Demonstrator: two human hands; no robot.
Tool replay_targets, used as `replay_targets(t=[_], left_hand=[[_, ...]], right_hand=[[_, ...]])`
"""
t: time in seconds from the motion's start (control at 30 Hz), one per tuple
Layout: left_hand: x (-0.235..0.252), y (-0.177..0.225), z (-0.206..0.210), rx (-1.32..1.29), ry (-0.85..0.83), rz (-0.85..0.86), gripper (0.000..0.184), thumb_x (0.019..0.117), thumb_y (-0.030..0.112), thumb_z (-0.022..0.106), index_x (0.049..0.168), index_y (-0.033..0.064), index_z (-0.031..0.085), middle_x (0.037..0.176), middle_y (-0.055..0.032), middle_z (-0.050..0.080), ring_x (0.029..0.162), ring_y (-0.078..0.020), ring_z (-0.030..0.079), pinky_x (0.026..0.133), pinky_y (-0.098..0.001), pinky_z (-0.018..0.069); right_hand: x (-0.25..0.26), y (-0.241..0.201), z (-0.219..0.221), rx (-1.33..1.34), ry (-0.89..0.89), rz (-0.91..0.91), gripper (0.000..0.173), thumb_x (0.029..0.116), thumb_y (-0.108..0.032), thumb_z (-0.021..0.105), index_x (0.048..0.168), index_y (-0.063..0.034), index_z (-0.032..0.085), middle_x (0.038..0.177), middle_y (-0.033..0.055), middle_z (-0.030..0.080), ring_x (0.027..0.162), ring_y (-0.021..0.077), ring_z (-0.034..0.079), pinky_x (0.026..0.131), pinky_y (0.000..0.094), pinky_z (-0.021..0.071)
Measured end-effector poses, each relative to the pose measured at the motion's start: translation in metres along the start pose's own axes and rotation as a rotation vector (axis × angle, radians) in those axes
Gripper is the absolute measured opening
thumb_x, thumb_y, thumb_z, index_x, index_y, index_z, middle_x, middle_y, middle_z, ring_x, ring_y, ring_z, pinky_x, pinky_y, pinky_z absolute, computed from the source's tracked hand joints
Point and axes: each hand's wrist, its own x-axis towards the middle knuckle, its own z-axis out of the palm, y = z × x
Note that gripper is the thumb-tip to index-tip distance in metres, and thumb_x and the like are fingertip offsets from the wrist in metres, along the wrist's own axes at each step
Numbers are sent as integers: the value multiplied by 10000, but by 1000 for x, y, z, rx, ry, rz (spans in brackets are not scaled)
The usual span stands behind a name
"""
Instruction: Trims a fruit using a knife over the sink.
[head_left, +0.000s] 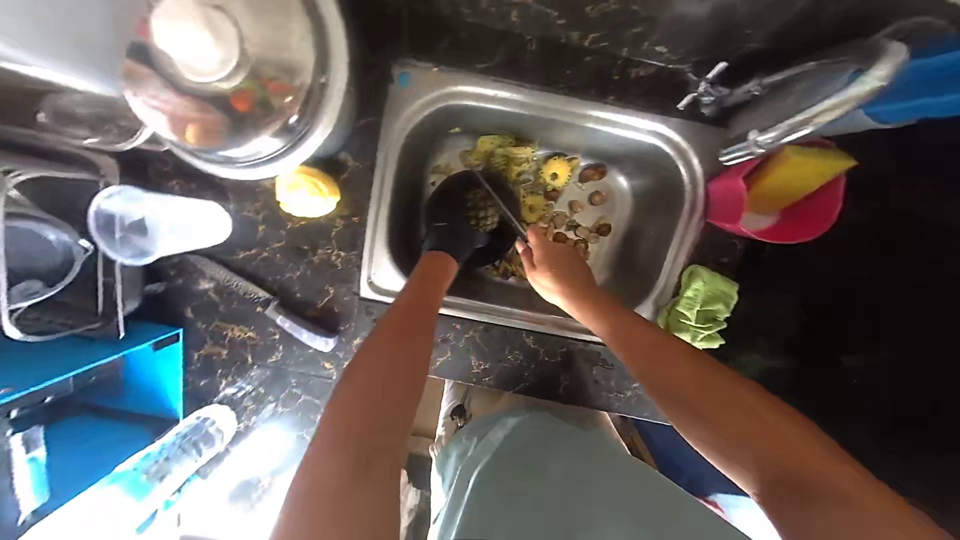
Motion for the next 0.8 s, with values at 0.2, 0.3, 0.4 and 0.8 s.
replay_targets(t=[0.2,0.3,0.4,0.8], left_hand=[[6,1,4,-29,46,85,1216,537,364,977,1554,150,347,1591,-101,391,1484,-249,356,1224,-450,320],[11,-2,7,-9,53,131,1222,538,393,973,1556,159,339,1590,-81,390,1487,-225,347,1229,-421,306],[12,-1,5,-82,63,147,1218,504,325,991,1533,207,350,1565,-57,416,1456,-205,391,1207,-421,351],[15,-2,-1,-102,-11,105,1234,510,270,996,1549,240,331,1575,-42,412,1424,-212,443,1151,-468,426]], right_hand=[[1,1,-3,10,15,4,354,1109,-406,320,1259,-158,524,826,110,684,815,343,725,649,527,571],[-1,4,6,16,-1,-14,330,1108,-396,338,1258,-163,517,818,108,678,788,337,721,621,515,571],[-1,2,5,21,-18,-12,327,1109,-395,338,1271,-164,503,800,101,674,768,330,720,608,500,568],[20,-13,0,17,-28,-15,272,1110,-332,354,1268,-170,506,826,106,675,795,344,721,612,519,569]])
